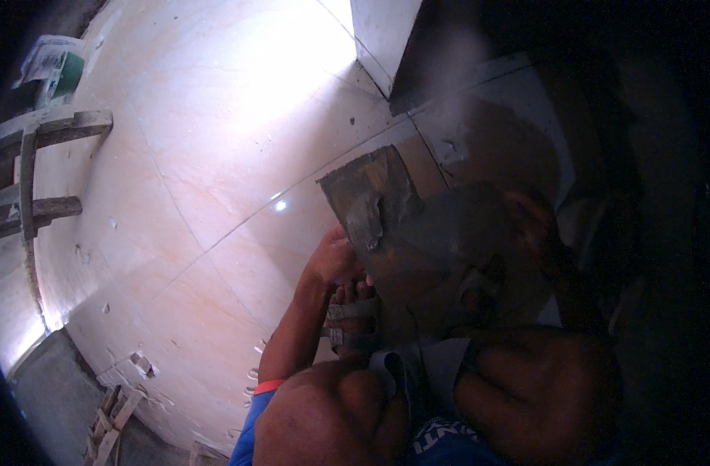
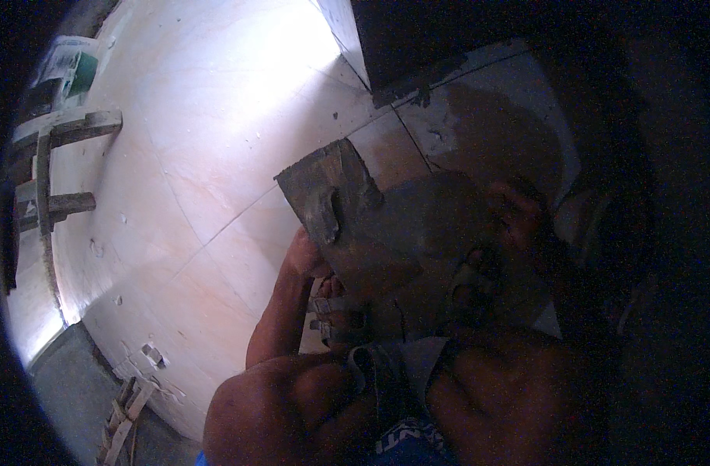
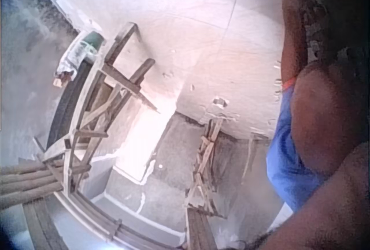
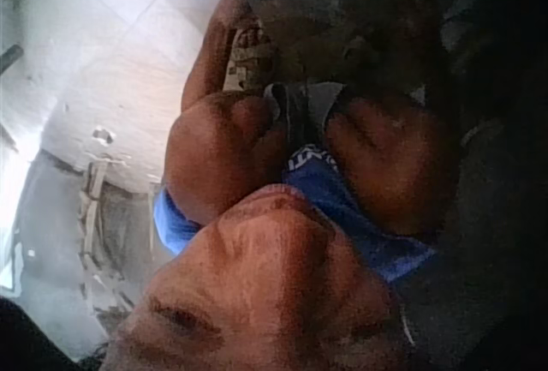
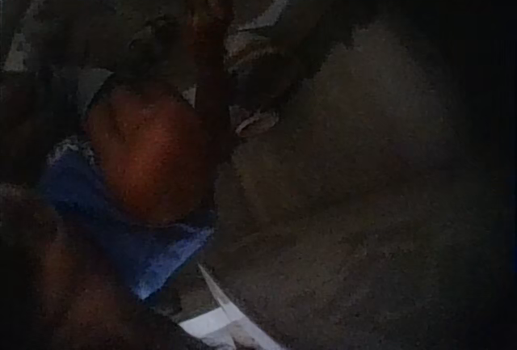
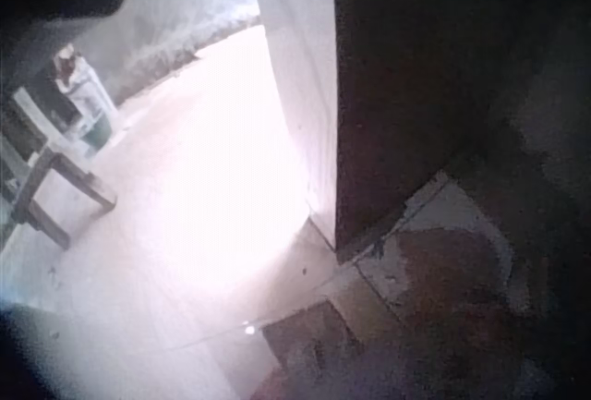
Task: The person applies mortar to a tiled floor using a trowel and a small metal scraper tool while crouched.
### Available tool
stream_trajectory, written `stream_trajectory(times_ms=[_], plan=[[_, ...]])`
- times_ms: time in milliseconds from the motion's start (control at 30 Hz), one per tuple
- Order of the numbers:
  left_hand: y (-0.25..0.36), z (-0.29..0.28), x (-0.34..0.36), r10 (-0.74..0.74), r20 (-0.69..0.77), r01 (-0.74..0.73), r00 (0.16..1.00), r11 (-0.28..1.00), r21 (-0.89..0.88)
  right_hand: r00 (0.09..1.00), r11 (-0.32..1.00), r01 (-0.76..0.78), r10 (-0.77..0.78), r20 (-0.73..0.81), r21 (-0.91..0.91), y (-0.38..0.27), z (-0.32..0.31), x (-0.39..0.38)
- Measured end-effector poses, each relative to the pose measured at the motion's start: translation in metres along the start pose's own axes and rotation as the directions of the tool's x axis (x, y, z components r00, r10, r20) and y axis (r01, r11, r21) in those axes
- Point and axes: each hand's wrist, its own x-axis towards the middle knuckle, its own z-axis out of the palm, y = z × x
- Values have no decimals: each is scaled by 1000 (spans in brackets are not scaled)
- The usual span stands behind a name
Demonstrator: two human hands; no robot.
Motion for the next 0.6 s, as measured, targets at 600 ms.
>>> stream_trajectory(times_ms=[600], plan=[[-20,-8,-1,-87,-54,91,995,994,68,726,780,-479,610,-317,403,14,33,4]])
